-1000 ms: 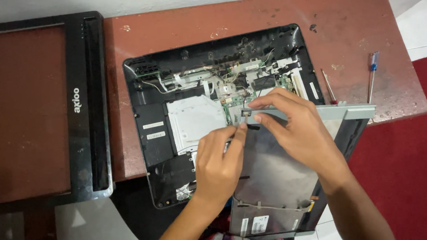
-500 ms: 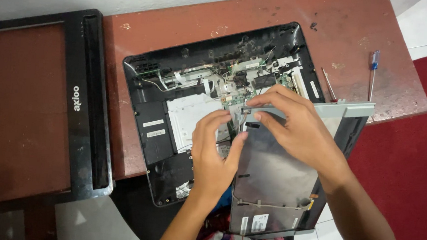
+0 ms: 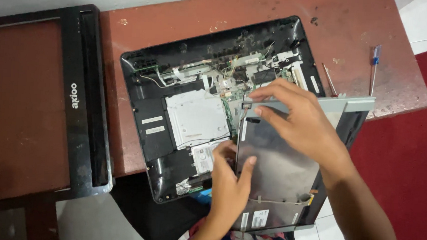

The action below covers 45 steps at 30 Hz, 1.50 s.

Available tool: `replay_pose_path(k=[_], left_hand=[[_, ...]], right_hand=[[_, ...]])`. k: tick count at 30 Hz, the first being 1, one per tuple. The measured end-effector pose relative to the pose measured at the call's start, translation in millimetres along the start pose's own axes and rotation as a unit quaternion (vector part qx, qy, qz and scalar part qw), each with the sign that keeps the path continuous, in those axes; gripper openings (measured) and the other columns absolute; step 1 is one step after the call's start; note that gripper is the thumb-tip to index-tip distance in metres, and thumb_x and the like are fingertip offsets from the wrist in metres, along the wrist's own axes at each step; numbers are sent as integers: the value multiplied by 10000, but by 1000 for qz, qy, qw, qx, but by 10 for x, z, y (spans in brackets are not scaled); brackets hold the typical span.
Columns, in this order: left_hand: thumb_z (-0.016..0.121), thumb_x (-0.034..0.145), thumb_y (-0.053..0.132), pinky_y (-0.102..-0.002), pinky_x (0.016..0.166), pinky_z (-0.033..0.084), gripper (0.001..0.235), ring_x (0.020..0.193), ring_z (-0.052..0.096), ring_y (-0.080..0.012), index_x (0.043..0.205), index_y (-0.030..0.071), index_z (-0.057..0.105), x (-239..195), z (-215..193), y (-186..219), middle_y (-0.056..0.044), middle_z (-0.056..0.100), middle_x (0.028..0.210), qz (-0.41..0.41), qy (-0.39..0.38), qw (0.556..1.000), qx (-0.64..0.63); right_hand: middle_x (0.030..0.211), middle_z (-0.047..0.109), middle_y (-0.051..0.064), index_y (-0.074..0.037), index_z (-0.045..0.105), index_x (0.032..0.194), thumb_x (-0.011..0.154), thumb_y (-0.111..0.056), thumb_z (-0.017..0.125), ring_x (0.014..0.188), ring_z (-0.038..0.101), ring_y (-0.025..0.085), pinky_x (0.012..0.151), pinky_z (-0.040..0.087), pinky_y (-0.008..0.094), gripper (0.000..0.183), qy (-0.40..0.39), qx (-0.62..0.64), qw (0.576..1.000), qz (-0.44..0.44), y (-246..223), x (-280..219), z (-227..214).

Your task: The person disconnects a ribbon cable from the back of a laptop screen and then connects it to a new screen. They then place the new screen into the laptop chassis and align it with the internal components.

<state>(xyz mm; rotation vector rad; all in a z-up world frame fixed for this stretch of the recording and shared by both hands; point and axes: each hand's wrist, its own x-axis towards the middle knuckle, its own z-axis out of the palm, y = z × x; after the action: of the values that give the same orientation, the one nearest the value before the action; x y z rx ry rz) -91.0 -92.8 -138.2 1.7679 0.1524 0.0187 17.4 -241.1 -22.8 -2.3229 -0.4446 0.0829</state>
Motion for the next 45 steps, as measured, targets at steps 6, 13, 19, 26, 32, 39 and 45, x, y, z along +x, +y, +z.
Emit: replay_pose_path(k=[6, 13, 19, 26, 32, 39, 45], left_hand=[[566, 1022, 320, -382, 790, 478, 264, 891, 683, -301, 1046, 73, 658, 142, 19, -131, -92, 727, 928, 23, -69, 996, 44], [600, 979, 414, -337, 730, 470, 304, 763, 658, -207, 958, 126, 695, 210, -22, -79, -17, 748, 850, -19, -89, 996, 12], [667, 947, 326, -330, 674, 447, 193, 657, 561, -154, 912, 139, 697, 226, 3, -95, 8, 668, 723, -41, -81, 996, 6], [658, 954, 363, -332, 623, 398, 235, 609, 480, -144, 891, 140, 695, 241, -11, -56, 13, 534, 633, -38, -75, 996, 5], [637, 965, 393, -313, 620, 381, 266, 622, 459, -120, 879, 145, 677, 281, -28, 34, 31, 487, 628, -46, -94, 994, -10], [603, 980, 471, -321, 599, 263, 429, 612, 318, -94, 759, 148, 427, 290, 85, 72, 30, 296, 645, -18, -93, 993, -71], [596, 944, 475, -312, 599, 334, 325, 619, 401, -96, 869, 159, 586, 298, 266, 151, 47, 404, 666, -11, -44, 995, -90]], right_hand=[[1318, 596, 135, -34, 621, 1267, 1017, -95, 695, 1246, 594, 268, 1050, 477, 381, 268, 154, 10, 986, -62, 213, -298, -54], [1384, 424, 191, 55, 424, 1468, 1055, -142, 579, 1327, 428, 318, 1128, 350, 421, 483, 389, -20, 897, 211, 1069, -1460, 330], [1102, 558, 112, -57, 442, 1408, 1055, -306, 545, 864, 583, 182, 613, 522, 336, 444, 324, 186, 841, 392, 1755, -2230, 1014], [977, 540, 109, -11, 539, 1196, 1090, -288, 556, 819, 556, 182, 548, 574, 379, 297, 289, 145, 868, 378, 1582, -2166, 734], [947, 489, 114, -23, 526, 1212, 1109, -254, 589, 756, 533, 205, 538, 604, 414, 260, 318, 136, 855, 386, 1422, -2233, 529], [951, 465, 87, -31, 508, 1057, 1143, -251, 678, 890, 423, 205, 714, 336, 386, 291, 302, -71, 876, 369, 1195, -2424, 124], [1144, 524, 123, -28, 555, 1233, 1214, -354, 654, 1022, 455, 238, 778, 322, 419, 341, 336, -110, 848, 396, 806, -2388, -123]])
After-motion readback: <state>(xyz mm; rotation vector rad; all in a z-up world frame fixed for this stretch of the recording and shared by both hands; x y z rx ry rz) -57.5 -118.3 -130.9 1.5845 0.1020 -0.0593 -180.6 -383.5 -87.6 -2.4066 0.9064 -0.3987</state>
